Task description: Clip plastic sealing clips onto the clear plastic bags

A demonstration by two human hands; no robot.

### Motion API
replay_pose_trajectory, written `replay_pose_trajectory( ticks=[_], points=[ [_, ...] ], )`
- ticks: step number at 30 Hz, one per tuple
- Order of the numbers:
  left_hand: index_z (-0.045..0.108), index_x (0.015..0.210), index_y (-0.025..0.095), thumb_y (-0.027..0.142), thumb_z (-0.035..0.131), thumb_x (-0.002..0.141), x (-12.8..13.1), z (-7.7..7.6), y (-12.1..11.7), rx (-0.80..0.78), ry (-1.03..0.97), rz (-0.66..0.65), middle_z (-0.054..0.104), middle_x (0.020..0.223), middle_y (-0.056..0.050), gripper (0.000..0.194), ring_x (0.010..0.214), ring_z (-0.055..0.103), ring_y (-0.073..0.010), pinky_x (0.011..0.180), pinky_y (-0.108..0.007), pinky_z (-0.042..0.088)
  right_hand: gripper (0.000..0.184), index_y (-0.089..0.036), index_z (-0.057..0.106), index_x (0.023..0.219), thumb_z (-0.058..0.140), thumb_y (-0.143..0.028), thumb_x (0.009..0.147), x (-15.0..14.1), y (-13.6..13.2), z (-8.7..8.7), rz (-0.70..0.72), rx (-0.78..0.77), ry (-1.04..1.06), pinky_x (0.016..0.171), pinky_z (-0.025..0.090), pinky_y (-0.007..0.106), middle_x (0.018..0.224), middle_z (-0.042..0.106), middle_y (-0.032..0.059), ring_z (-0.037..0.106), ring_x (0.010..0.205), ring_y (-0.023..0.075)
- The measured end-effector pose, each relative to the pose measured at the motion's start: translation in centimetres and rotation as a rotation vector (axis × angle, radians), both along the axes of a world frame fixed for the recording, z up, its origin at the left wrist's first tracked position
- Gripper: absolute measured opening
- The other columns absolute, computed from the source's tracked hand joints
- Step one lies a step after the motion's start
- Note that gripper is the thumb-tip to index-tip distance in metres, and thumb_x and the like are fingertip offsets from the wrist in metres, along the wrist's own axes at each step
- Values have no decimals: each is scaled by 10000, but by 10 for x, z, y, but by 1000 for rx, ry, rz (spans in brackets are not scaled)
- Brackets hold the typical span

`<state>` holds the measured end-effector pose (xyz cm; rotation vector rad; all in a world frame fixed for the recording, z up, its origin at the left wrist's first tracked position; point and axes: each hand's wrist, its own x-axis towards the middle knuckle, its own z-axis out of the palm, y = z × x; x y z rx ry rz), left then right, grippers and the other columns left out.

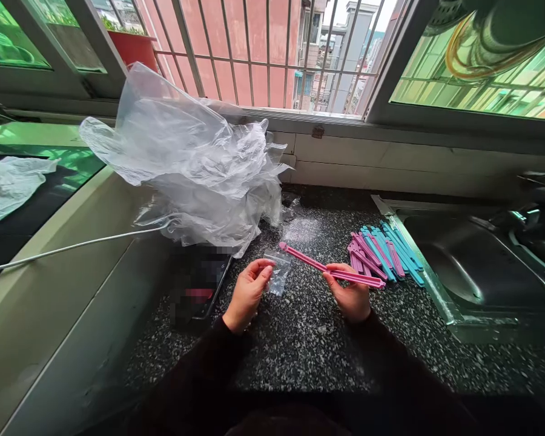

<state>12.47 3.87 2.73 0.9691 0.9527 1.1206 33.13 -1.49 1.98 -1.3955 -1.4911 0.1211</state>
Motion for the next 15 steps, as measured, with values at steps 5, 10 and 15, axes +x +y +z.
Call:
replay_pose_trajectory(
  ticks=[5,10,15],
  points=[
    [660,743,140,388,733,574,2,0,-1,-40,-110,-25,515,528,42,309,460,378,-53,442,-181,279,50,-192,614,812,597,-207,767,-2,2,-5,27,14,-35,650,527,304,758,652,36,630,709,167],
    [667,681,128,387,779,490,9,4,-5,-97,-127,-7,535,513,34,341,465,401,-58,447,-183,280,40,-188,616,798,597,-198,764,-10,2,-5,63,36,-70,646,523,307,741,659,39,625,697,165],
    [663,670,124,392,780,483,15,-1,-8,-124,-139,-54,544,525,28,347,476,393,-63,455,-191,267,44,-196,623,799,595,-189,765,-18,1,-1,112,48,-91,647,519,314,734,667,36,625,688,167]
  ],
)
